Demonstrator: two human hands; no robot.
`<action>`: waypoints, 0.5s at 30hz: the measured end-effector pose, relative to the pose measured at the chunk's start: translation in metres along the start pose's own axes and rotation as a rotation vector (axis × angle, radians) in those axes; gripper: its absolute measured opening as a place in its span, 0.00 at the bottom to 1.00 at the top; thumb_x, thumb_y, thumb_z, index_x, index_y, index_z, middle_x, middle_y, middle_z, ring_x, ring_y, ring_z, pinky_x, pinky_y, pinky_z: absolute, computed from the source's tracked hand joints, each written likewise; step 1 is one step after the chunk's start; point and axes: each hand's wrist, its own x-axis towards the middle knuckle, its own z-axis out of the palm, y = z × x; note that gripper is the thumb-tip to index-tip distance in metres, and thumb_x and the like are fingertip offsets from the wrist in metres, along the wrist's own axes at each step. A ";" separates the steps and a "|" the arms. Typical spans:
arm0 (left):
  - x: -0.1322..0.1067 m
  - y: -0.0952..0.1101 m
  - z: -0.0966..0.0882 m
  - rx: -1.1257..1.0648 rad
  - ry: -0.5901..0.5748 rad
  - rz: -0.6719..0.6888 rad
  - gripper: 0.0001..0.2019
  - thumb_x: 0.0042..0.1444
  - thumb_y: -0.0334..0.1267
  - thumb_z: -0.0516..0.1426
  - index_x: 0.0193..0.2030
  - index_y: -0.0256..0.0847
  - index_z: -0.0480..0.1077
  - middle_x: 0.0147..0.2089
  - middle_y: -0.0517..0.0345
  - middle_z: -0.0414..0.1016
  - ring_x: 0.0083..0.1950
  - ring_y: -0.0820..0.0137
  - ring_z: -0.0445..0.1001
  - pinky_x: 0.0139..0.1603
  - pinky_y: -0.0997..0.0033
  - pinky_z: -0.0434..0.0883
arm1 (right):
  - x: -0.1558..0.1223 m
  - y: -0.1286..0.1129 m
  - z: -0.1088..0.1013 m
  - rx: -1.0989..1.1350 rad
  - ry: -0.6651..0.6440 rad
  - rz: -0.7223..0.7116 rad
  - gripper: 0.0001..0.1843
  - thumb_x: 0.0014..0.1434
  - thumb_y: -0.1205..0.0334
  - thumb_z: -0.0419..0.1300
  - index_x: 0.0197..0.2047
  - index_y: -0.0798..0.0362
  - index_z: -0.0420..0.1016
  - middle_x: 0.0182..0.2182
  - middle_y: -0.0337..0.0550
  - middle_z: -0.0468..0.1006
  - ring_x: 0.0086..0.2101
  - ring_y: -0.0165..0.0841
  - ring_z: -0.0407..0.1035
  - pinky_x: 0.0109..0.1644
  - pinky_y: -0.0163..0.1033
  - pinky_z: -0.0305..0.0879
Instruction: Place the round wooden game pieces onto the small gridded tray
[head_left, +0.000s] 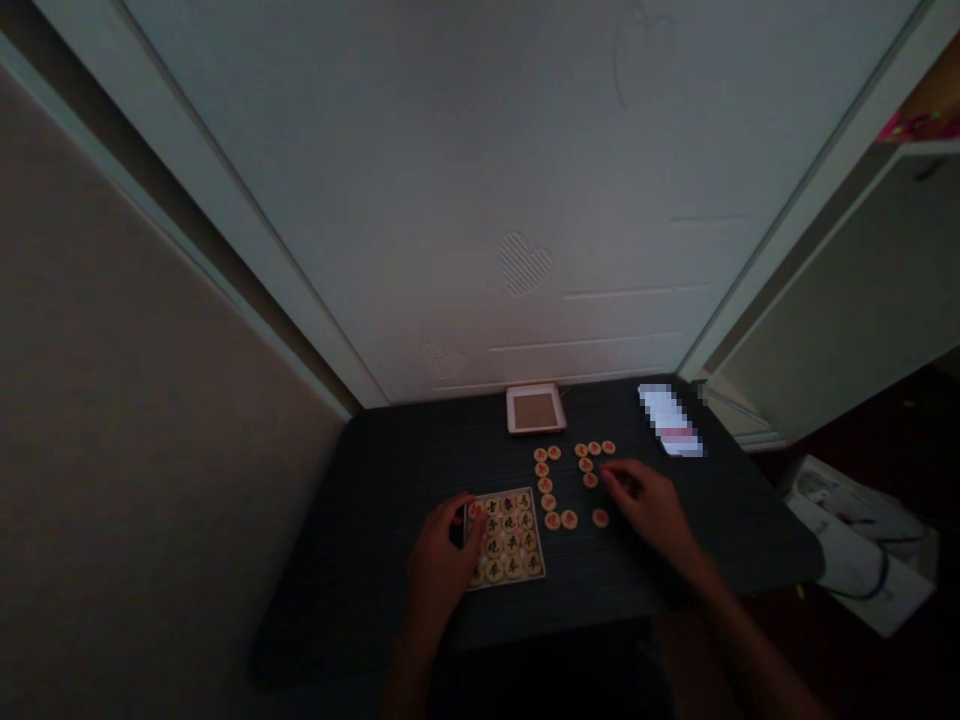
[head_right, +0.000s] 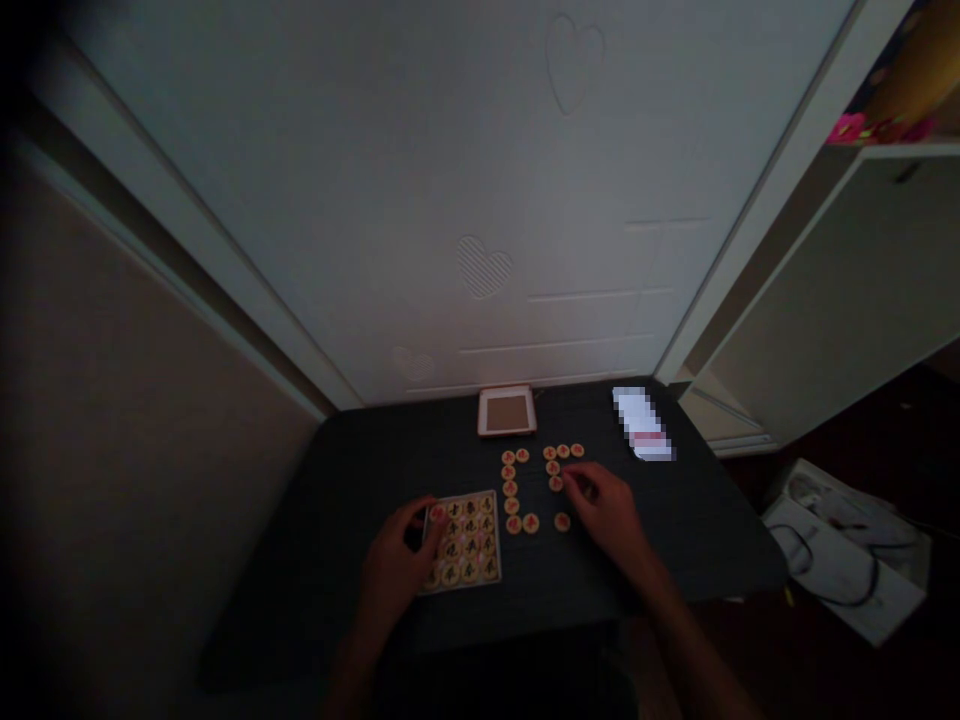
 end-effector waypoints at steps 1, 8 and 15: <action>0.000 0.000 0.000 -0.003 0.001 -0.001 0.17 0.63 0.51 0.57 0.53 0.47 0.75 0.49 0.53 0.81 0.45 0.59 0.80 0.49 0.56 0.75 | 0.006 0.002 -0.001 -0.019 -0.014 -0.025 0.14 0.67 0.53 0.56 0.46 0.49 0.80 0.42 0.47 0.84 0.35 0.40 0.78 0.39 0.43 0.74; 0.003 0.001 0.001 -0.006 0.025 -0.015 0.15 0.63 0.49 0.57 0.50 0.46 0.77 0.45 0.53 0.83 0.41 0.60 0.81 0.45 0.58 0.76 | 0.051 0.008 0.003 -0.120 -0.115 -0.152 0.09 0.64 0.61 0.61 0.45 0.49 0.82 0.43 0.47 0.84 0.47 0.44 0.74 0.56 0.50 0.68; 0.002 -0.001 0.001 -0.009 0.038 -0.017 0.16 0.62 0.50 0.57 0.50 0.46 0.77 0.43 0.53 0.83 0.41 0.59 0.82 0.44 0.59 0.77 | 0.086 0.013 0.010 -0.217 -0.278 -0.222 0.05 0.61 0.62 0.65 0.38 0.48 0.85 0.37 0.44 0.85 0.45 0.43 0.74 0.54 0.45 0.65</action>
